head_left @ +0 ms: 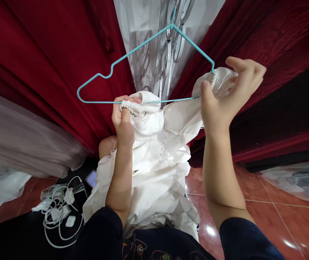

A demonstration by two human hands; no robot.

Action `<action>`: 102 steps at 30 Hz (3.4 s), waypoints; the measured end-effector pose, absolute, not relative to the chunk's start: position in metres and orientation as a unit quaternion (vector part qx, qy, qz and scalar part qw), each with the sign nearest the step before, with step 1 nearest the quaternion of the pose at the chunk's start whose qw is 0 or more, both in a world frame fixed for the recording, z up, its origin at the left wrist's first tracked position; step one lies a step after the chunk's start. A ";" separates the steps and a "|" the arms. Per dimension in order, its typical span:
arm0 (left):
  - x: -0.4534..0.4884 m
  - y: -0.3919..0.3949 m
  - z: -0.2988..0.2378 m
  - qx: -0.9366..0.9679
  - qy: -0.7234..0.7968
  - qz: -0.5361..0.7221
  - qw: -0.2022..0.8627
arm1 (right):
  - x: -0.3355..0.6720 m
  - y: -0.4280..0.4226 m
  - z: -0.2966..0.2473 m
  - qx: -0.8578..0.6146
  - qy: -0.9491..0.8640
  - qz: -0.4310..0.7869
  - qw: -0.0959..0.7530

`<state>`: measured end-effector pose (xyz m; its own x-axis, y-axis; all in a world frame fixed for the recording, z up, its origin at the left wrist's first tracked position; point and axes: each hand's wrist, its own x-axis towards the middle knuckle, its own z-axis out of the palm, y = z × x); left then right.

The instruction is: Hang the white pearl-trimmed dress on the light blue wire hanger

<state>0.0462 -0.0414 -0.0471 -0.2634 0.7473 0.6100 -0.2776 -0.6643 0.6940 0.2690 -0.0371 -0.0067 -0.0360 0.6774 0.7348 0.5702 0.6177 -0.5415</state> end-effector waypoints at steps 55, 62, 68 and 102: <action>-0.080 0.019 -0.002 0.422 0.403 0.811 0.051 | 0.255 -0.041 -0.053 -0.394 -0.657 -0.022 0.642; -0.060 0.008 0.049 0.521 0.415 0.745 0.044 | 0.254 -0.036 -0.055 -0.390 -0.655 -0.025 0.647; -0.013 0.004 0.050 0.610 0.419 0.667 0.092 | 0.251 -0.038 -0.055 -0.388 -0.648 -0.032 0.655; 0.060 -0.035 -0.016 0.353 0.191 0.726 0.559 | 0.308 -0.046 -0.068 -0.437 -0.504 -0.173 0.724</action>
